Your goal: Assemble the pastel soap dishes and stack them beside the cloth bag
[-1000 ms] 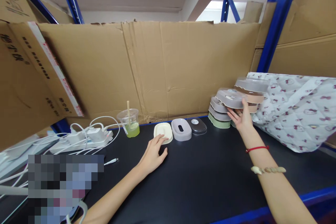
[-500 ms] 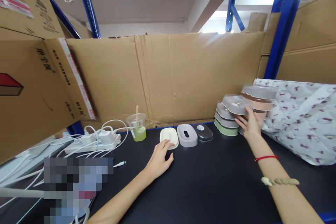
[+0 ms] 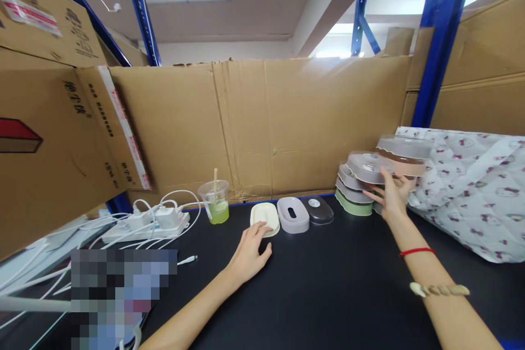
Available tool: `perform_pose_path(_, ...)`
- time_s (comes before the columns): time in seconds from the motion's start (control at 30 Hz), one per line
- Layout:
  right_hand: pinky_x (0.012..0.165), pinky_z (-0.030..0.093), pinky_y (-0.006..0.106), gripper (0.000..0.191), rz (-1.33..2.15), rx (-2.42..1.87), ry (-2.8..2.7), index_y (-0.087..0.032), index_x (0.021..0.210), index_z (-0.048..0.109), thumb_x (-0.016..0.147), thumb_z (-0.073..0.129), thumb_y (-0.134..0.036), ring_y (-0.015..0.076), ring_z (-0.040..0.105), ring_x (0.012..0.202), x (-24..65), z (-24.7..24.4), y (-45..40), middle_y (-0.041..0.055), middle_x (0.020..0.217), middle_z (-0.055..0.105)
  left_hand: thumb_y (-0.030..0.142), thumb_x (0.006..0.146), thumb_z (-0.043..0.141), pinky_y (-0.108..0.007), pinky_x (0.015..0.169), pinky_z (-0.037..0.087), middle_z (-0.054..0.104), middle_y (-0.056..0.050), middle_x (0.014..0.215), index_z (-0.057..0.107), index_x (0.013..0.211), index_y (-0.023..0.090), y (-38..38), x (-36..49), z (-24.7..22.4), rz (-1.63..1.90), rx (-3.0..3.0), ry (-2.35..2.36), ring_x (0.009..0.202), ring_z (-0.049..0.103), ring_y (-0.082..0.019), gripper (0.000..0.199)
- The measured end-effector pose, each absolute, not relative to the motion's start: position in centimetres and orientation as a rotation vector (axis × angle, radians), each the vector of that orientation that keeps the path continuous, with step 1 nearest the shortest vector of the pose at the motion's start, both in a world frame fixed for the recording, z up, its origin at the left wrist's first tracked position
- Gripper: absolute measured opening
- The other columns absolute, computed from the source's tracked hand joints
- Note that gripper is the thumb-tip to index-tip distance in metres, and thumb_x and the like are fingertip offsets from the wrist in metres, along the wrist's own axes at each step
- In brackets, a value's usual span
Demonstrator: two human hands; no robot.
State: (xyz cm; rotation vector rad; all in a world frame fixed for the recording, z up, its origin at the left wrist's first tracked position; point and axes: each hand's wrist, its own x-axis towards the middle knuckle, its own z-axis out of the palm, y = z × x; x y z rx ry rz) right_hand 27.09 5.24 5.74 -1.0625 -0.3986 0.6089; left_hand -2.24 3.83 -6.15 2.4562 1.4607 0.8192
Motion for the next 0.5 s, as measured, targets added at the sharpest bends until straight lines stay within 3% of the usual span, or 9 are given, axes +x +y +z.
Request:
perform_pose_path(0.23,0.042,0.051,0.02,0.047,0.652,-1.045,-0.42,-0.028,0.117,0.03,0.078,0.057,-0.027,0.0044,0.057,0.053,26.99,5.26,5.58,0.0038,0.128,0.044,0.017,0.079,0.044,-0.048,0.101,0.036,0.05,-0.01,0.124,0.058,0.108,0.017,4.12,-2.24,-6.19,0.83,2.466,1.454,0.119,0.045,-0.024,0.032)
perform_pose_path(0.4,0.038,0.048,0.021,0.032,0.703,-1.093,-0.473,-0.023,0.112,0.035,0.084,0.048,-0.03,0.0065,0.057,0.045,26.84,5.34,5.64,0.0067,0.116,0.048,0.018,0.08,0.043,-0.048,0.101,0.036,0.049,-0.011,0.123,0.06,0.102,0.017,4.14,-2.21,-6.11,0.794,2.475,1.443,0.119,0.045,-0.025,0.028)
perform_pose_path(0.5,0.039,0.049,0.021,0.029,0.692,-1.093,-0.457,-0.024,0.111,0.034,0.084,0.045,-0.028,0.0065,0.057,0.046,26.86,5.54,5.62,0.0062,0.119,0.044,0.019,0.08,0.042,-0.048,0.1,0.037,0.05,-0.011,0.122,0.06,0.099,0.017,4.14,-2.27,-6.25,0.802,2.477,1.437,0.118,0.045,-0.024,0.026)
